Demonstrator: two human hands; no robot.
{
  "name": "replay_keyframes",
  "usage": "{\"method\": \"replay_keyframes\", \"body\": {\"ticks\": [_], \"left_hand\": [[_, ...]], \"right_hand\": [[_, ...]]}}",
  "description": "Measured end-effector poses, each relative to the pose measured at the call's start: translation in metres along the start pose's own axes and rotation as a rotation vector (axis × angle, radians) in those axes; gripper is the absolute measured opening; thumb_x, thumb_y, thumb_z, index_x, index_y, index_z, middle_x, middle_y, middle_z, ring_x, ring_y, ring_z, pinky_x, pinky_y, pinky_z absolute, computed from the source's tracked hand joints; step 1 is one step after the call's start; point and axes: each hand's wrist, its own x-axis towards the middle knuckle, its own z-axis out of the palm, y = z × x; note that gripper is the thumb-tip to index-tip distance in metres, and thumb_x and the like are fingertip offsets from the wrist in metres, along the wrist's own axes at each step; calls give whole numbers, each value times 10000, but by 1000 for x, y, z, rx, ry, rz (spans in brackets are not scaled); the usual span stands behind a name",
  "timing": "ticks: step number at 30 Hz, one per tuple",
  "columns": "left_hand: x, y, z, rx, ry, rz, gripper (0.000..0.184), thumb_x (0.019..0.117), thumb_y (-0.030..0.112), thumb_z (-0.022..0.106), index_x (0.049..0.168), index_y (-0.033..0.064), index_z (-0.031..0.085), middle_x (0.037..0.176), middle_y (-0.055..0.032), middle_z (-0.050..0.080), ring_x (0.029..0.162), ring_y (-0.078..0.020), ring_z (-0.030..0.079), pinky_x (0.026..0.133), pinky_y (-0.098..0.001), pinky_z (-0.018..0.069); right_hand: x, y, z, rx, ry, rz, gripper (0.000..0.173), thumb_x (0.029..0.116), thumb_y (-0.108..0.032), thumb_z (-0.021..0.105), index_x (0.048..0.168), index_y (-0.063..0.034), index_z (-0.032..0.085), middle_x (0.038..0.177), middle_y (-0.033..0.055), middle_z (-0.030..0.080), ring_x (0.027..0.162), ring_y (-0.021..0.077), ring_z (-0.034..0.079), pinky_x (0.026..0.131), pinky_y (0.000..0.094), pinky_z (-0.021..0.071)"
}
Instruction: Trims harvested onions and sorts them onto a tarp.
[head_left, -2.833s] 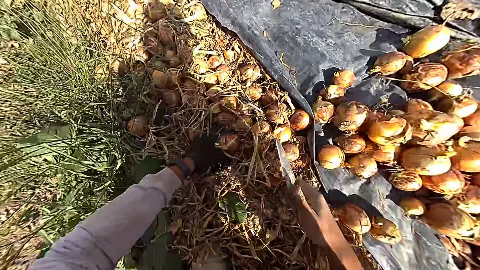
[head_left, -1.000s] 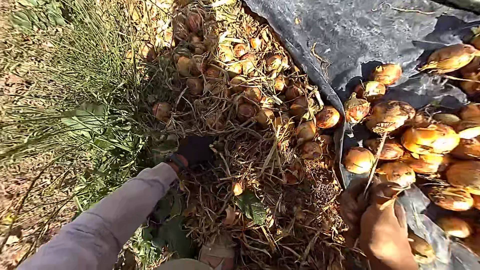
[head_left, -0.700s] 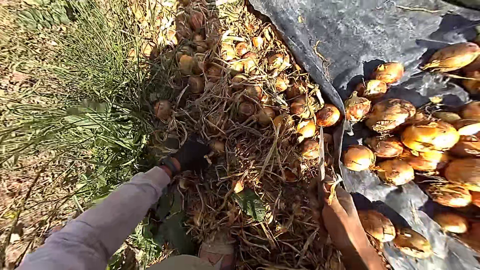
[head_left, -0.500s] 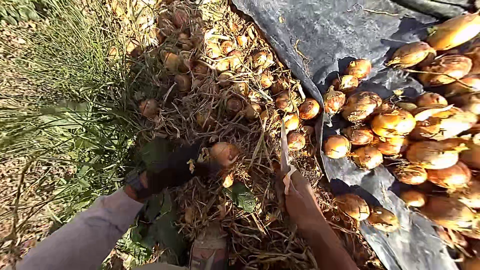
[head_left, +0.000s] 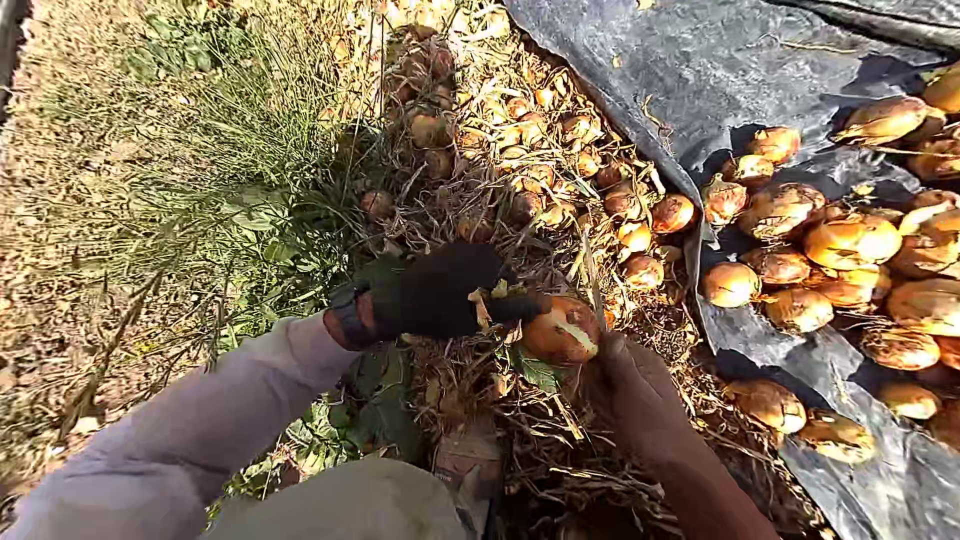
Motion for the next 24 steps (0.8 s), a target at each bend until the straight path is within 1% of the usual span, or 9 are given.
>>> {"method": "replay_keyframes", "body": {"ticks": [3,6,9,11,13,16,20,22,24], "left_hand": [[6,-1,0,231,212,141,361,998,381,627,849,69,733,840,-96,689,891,-249,667,837,-429,543],[13,-23,-8,350,295,-51,413,1006,391,598,833,22,671,853,-151,664,908,-335,657,821,-518,525],[9,-8,-20,132,249,-146,373,1010,404,613,994,44,711,941,-94,677,902,-211,658,814,-413,553],[8,7,6,18,139,10,254,974,356,677,1018,123,768,973,-22,740,911,-134,682,831,-360,559],[9,18,45,25,-104,97,235,889,284,771,1078,145,768,1024,-33,747,961,-198,704,825,-438,580],[14,18,84,-20,-305,33,244,823,206,813,1048,141,744,969,-53,727,898,-249,704,740,-503,575],[23,-35,73,59,-87,-304,258,835,162,751,1084,95,763,994,-106,755,934,-306,726,784,-574,576],[10,-80,60,131,-66,-687,246,951,297,691,1075,90,736,963,-138,730,937,-339,707,804,-598,557],[-16,-123,60,201,-224,-1001,438,931,407,707,1228,86,678,1094,-215,695,1040,-426,669,844,-674,531]], "right_hand": [[-9,-3,-3,67,-100,-61,610,955,-754,424,721,-203,539,530,-60,387,393,42,344,352,222,329],[-16,1,-1,119,-112,-50,597,969,-732,425,709,-205,531,539,-71,398,396,27,353,355,204,338],[-5,15,-6,98,25,201,629,925,-783,444,752,-184,527,531,-48,380,392,62,341,367,232,343],[3,29,-8,28,23,228,705,793,-880,535,932,-189,576,584,-41,416,425,83,393,399,261,403],[8,37,3,18,116,112,720,702,-836,701,1027,-196,648,626,-46,513,459,80,468,427,268,457],[9,52,8,-157,186,-67,673,772,-685,774,1187,-165,666,923,-38,719,790,85,698,721,328,628],[10,46,-31,-355,327,-128,649,810,-684,739,1199,-169,664,972,-93,712,884,2,688,817,286,614],[17,39,-70,-303,424,-169,613,839,-654,723,1206,-174,622,921,-103,660,777,-13,638,711,241,581],[23,43,-133,-70,247,-412,329,1022,-374,600,1226,-118,562,882,-78,628,675,-21,599,585,170,523]]}}
